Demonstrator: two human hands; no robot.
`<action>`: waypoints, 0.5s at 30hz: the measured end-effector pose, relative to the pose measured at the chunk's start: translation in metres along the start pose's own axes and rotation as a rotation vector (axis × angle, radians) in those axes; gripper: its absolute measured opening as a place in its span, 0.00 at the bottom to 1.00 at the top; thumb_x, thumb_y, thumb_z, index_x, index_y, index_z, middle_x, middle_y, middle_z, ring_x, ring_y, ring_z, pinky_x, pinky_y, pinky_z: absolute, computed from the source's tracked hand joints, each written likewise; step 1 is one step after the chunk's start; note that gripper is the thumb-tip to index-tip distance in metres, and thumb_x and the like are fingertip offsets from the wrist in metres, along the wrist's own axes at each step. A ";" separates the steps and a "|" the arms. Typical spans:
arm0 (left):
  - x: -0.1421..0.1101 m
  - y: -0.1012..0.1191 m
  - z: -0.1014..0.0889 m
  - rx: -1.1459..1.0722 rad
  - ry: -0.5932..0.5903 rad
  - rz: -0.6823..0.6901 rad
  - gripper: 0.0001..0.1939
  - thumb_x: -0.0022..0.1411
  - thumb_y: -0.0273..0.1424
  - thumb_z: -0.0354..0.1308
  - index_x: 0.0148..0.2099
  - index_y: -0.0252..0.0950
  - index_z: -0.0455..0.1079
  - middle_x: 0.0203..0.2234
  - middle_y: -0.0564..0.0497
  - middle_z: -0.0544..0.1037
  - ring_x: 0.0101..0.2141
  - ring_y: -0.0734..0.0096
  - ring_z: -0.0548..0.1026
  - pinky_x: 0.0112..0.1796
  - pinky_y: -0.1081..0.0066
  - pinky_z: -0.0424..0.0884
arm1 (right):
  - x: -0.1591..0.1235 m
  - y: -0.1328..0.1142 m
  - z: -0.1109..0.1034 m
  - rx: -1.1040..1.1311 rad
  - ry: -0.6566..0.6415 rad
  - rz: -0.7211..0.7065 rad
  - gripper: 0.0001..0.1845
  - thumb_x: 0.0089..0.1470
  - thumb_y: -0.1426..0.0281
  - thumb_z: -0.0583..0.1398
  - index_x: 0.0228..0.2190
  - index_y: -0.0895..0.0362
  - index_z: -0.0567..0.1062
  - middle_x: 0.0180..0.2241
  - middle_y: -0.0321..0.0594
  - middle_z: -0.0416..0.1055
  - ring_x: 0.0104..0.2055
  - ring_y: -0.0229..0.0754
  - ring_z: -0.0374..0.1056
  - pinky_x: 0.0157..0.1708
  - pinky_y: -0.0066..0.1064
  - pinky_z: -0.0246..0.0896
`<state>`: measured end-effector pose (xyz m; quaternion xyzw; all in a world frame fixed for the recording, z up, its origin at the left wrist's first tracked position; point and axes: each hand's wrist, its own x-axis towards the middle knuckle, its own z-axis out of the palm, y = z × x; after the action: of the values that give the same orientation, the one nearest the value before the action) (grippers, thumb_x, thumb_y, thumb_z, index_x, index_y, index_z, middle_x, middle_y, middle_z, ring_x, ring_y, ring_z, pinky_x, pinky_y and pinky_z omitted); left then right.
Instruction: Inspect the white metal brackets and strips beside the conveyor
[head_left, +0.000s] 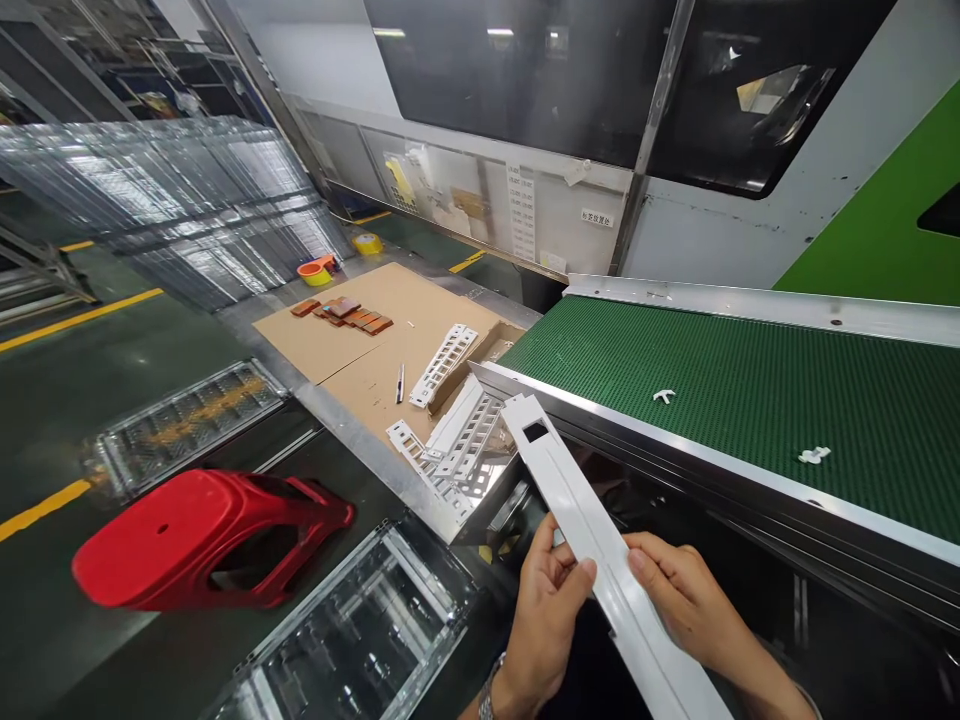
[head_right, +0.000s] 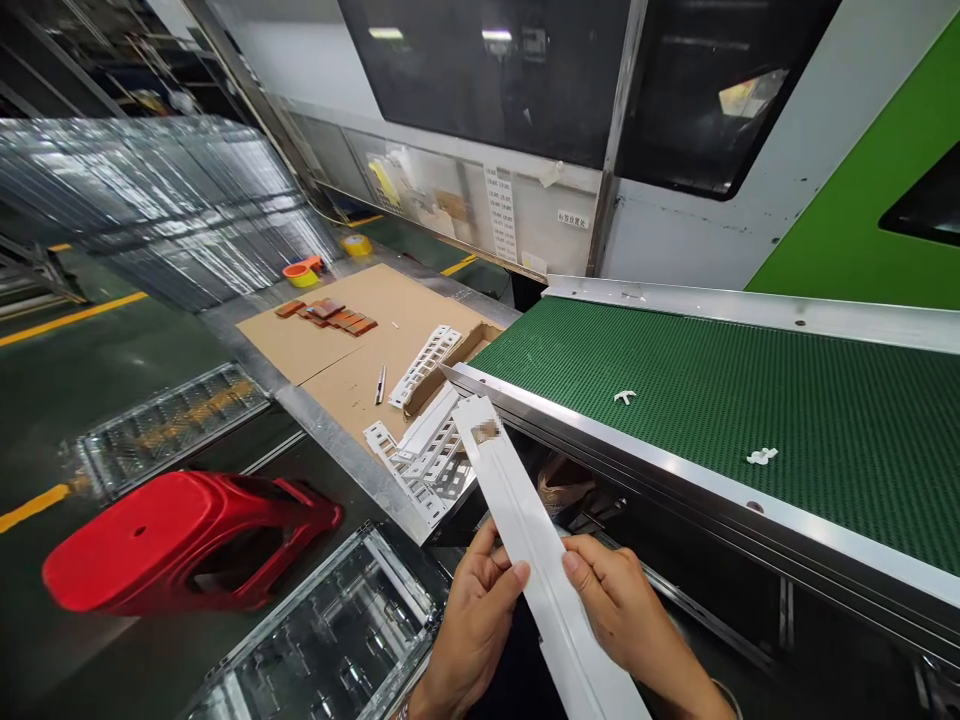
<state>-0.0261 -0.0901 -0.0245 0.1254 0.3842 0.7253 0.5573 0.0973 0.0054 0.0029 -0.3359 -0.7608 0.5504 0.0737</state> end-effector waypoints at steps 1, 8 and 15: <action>0.000 0.000 0.000 -0.009 0.001 -0.005 0.29 0.59 0.28 0.58 0.58 0.34 0.50 0.36 0.43 0.75 0.39 0.60 0.73 0.40 0.66 0.66 | 0.001 0.001 0.000 0.062 0.004 0.019 0.22 0.60 0.59 0.46 0.39 0.59 0.74 0.20 0.32 0.62 0.22 0.32 0.55 0.24 0.27 0.49; 0.001 0.006 0.002 0.021 -0.004 0.009 0.26 0.59 0.28 0.58 0.56 0.31 0.52 0.36 0.42 0.76 0.37 0.61 0.73 0.35 0.68 0.68 | 0.001 0.001 0.000 0.396 -0.025 0.074 0.20 0.60 0.59 0.49 0.41 0.57 0.75 0.23 0.35 0.69 0.25 0.35 0.60 0.35 0.32 0.58; 0.001 0.005 0.002 0.028 0.000 0.019 0.26 0.60 0.28 0.57 0.57 0.32 0.50 0.36 0.41 0.75 0.38 0.61 0.73 0.32 0.70 0.66 | -0.005 0.001 0.000 0.336 -0.046 0.103 0.23 0.55 0.57 0.55 0.47 0.59 0.69 0.23 0.35 0.68 0.23 0.34 0.57 0.23 0.28 0.51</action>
<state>-0.0294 -0.0888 -0.0199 0.1370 0.3930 0.7249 0.5488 0.1020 0.0025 0.0034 -0.3447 -0.6415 0.6803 0.0828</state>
